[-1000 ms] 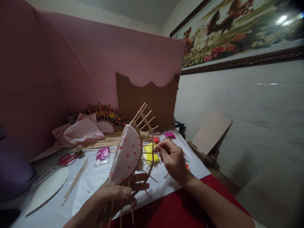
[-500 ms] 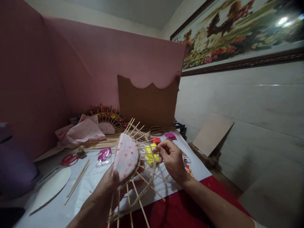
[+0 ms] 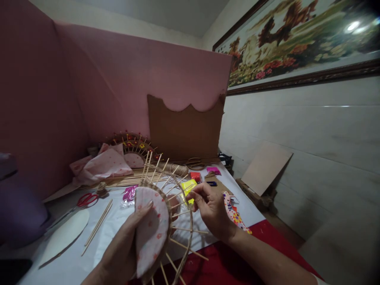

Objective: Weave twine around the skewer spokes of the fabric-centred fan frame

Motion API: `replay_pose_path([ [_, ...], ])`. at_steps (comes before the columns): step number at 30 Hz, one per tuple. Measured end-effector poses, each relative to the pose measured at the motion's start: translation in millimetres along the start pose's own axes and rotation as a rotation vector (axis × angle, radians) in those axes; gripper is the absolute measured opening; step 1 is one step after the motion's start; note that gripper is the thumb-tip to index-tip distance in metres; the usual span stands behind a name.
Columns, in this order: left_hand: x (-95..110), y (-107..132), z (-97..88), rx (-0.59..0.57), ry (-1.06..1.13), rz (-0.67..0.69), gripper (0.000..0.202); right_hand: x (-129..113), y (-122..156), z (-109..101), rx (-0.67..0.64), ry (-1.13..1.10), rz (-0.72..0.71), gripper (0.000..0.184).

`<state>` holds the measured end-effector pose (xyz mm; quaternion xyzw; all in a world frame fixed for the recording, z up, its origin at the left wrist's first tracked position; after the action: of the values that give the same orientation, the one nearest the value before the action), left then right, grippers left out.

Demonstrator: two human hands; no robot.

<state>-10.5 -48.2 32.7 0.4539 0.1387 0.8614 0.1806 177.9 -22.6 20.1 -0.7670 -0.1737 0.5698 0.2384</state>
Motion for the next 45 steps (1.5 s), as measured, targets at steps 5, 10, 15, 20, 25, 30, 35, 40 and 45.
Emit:
replay_pose_path([
  [5,4.7,3.1,-2.7,-0.119,0.090,-0.089,0.031,-4.7,4.6,0.1,-0.048,0.099,-0.037,0.015],
  [10,4.8,-1.0,-2.8,-0.229,0.237,-0.156,0.042,-5.6,6.6,0.8,-0.072,0.165,-0.109,0.013],
  [15,5.7,-1.3,-5.3,-0.225,0.275,-0.135,0.043,-7.2,6.9,1.1,-0.080,0.209,-0.166,0.012],
  [20,6.6,-0.3,-16.3,-0.432,0.307,-0.126,0.042,-4.1,8.0,3.8,-0.115,0.131,-0.098,0.012],
  [25,6.4,0.9,-21.8,-0.484,0.239,-0.204,0.046,-0.3,9.1,7.3,-0.136,-0.042,0.002,0.013],
  [30,6.4,-3.8,-19.8,-0.434,0.209,-0.079,0.041,0.5,8.6,8.0,-0.130,-0.128,0.064,0.015],
  [35,7.2,-3.7,-12.7,-0.391,0.181,-0.085,0.057,-2.8,-0.3,-1.3,-0.109,0.030,-0.063,0.014],
  [40,7.8,-0.3,-9.0,-0.402,0.143,-0.073,0.062,-7.1,-11.0,-12.1,-0.098,0.133,-0.271,0.008],
  [45,6.8,2.7,-5.3,-0.406,0.169,-0.063,0.056,-4.2,-12.9,-14.1,-0.087,0.171,-0.275,0.012],
])
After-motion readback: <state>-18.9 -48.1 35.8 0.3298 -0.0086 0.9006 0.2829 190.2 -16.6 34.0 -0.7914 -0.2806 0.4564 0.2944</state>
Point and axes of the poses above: each hand's wrist, its own y-axis away from the middle knuckle, its own z-axis out of the palm, x = y × z, the point moved 1 cm from there along -y, towards the middle knuckle
